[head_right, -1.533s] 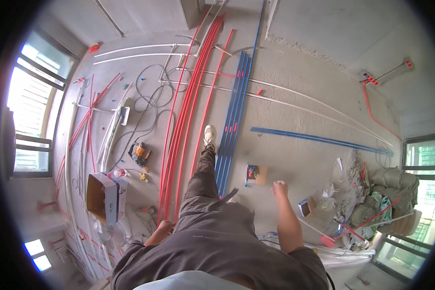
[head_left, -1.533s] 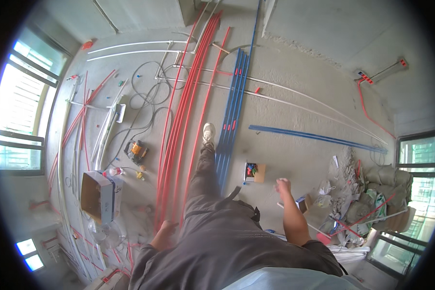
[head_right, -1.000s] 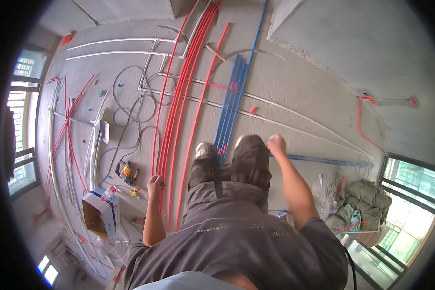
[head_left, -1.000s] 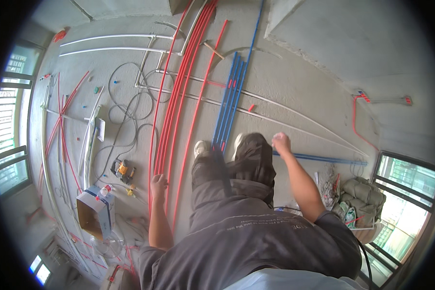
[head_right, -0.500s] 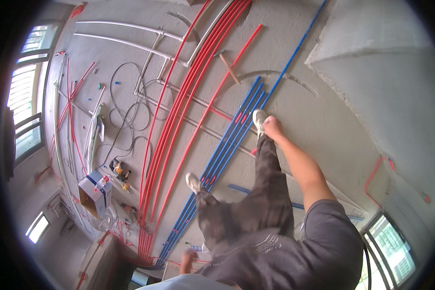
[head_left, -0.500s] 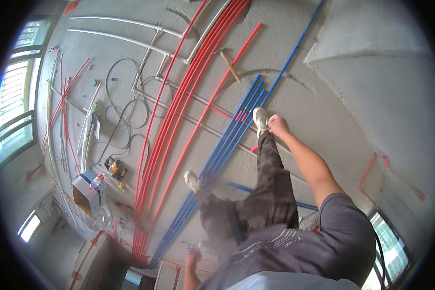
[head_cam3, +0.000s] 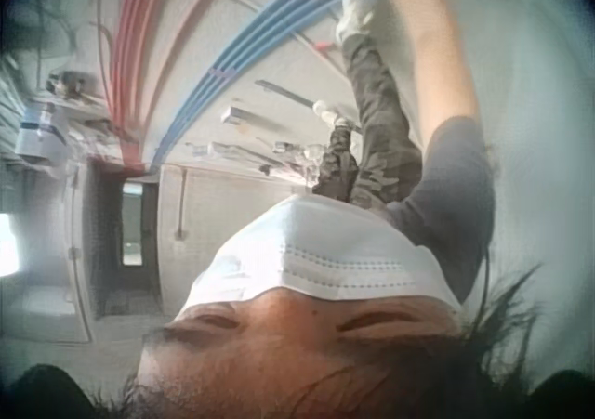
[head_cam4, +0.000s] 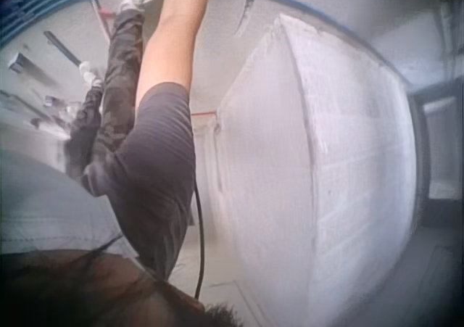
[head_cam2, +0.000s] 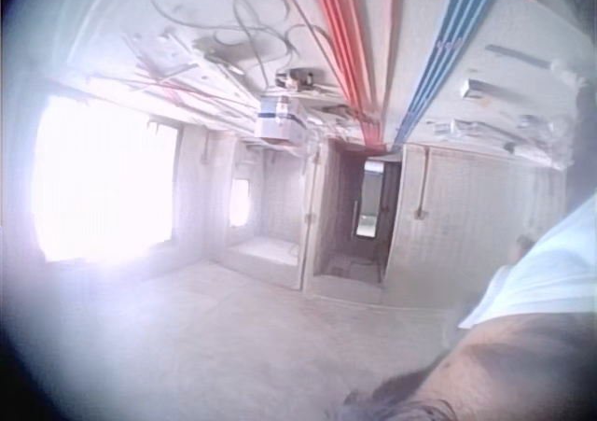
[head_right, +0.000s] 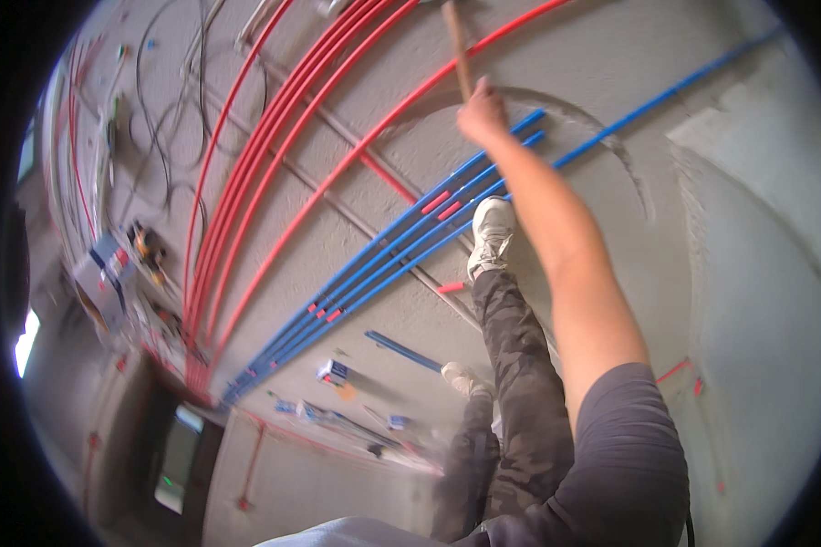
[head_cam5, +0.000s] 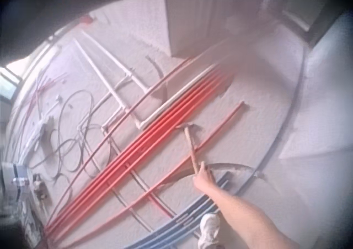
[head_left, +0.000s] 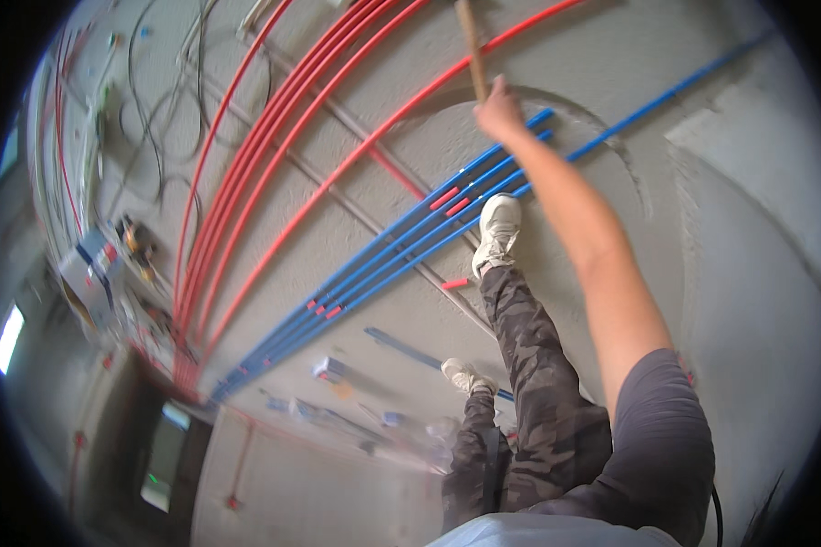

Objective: The person uses a power drill to create holes in the ceiling and then secures red and blue conduits with a hammer and nails. The task involves repetitive drilling and hammering to fasten the conduits in place.

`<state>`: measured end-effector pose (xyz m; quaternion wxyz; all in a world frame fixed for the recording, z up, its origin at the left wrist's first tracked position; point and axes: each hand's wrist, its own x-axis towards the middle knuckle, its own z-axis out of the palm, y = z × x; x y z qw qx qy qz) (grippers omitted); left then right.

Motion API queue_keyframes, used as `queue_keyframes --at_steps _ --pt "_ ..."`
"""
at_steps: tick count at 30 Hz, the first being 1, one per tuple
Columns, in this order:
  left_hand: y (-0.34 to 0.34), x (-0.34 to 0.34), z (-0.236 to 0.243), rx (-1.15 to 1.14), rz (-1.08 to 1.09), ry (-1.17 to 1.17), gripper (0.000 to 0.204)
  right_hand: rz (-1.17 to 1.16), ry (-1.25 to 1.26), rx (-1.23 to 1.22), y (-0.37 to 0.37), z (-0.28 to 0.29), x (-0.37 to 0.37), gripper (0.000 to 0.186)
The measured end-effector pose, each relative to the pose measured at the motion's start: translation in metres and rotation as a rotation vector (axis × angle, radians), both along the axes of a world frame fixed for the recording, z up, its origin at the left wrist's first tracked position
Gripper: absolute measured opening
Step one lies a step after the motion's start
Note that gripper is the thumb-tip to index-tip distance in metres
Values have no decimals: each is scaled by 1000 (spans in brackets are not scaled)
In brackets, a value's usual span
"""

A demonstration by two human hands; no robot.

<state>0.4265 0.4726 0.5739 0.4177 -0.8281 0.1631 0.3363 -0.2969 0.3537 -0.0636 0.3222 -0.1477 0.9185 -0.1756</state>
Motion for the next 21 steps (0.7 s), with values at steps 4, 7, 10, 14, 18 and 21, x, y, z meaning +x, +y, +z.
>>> queue_keyframes --at_steps 4,7,10,14,18,21 --pt "78 35 -28 17 157 61 37 -81 122 -332 4 -79 -109 61" --pt "196 56 83 27 222 -87 37 -374 -709 -354 -52 -54 -50 14" --pt "248 23 97 -77 707 -108 35 -424 -739 -547 -68 36 -56 34" --pt "326 -25 170 -116 829 -145 31 -202 -518 -662 18 202 87 22" --pt "393 -1 184 -16 734 216 44 -170 -430 -920 -62 466 209 28" --pt "428 54 120 -68 270 741 31 -96 -442 -1008 -138 561 186 15"
